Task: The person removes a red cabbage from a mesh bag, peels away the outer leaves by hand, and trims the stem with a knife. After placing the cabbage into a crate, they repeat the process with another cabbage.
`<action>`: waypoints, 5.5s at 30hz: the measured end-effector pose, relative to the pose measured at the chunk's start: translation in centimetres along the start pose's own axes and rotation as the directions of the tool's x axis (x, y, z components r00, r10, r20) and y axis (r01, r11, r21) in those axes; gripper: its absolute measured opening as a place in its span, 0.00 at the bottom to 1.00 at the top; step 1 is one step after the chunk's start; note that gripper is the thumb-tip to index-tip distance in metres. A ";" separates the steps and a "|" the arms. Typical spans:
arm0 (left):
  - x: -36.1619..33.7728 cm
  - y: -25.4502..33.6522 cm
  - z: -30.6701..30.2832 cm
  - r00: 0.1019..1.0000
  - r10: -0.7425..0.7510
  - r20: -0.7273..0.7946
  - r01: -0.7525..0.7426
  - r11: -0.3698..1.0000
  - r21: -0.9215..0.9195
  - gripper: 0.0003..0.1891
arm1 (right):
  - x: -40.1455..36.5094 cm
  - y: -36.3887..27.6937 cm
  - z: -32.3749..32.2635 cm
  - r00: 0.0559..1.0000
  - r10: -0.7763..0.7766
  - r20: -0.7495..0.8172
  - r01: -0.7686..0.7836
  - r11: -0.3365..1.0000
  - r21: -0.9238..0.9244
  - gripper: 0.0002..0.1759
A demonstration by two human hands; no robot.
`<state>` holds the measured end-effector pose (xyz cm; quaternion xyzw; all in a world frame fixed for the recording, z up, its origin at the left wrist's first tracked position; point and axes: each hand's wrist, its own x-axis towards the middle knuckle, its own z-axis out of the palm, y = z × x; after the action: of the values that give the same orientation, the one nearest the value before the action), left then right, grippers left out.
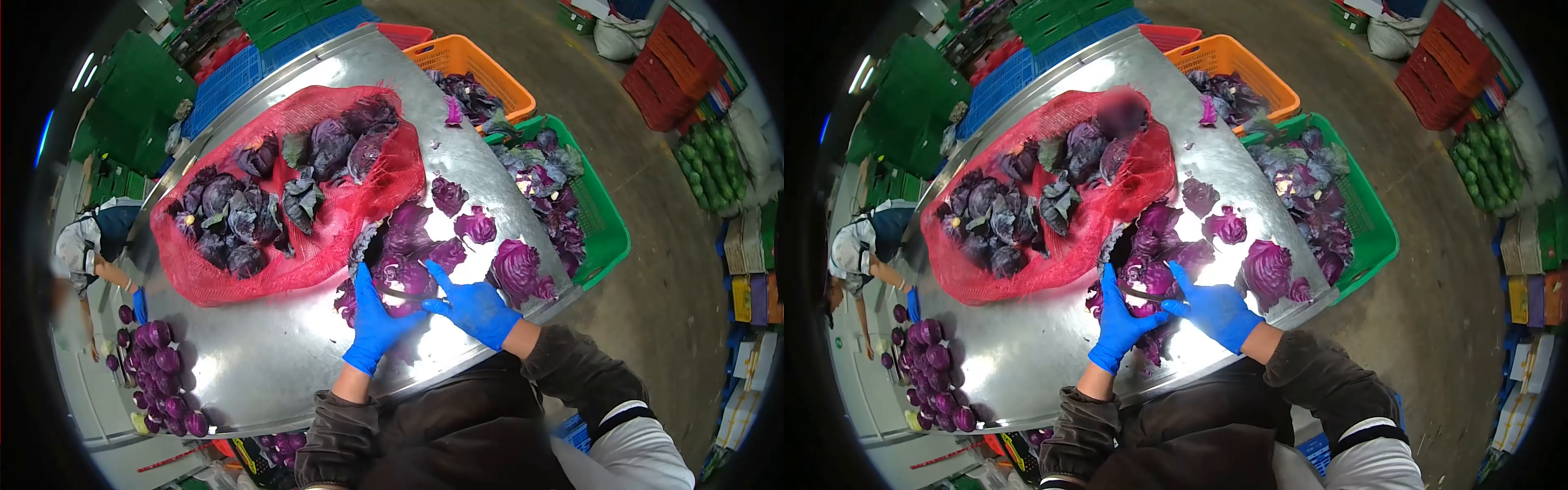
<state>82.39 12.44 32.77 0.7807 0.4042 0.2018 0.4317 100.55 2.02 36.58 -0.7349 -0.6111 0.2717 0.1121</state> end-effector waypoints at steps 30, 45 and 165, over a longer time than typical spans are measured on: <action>-7.2 1.6 1.1 0.943 0.332 0.002 -0.315 0.894 0.319 0.57 | 11.4 5.8 0.3 0.989 -0.078 -0.127 0.093 0.988 0.119 0.22; -9.7 0.6 -1.7 0.987 0.154 -0.051 -0.153 0.988 0.024 0.48 | 5.1 11.7 2.1 0.899 0.330 -0.289 -0.285 0.940 0.185 0.17; -10.7 1.3 0.7 0.969 0.111 -0.219 -0.103 0.993 0.049 0.44 | 2.1 2.9 5.0 0.999 0.027 -0.021 -0.027 1.000 0.001 0.22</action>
<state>77.11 3.05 33.85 0.7819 0.4107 0.3030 0.3578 100.46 2.55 30.44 -0.7459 -0.5998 0.2657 0.1154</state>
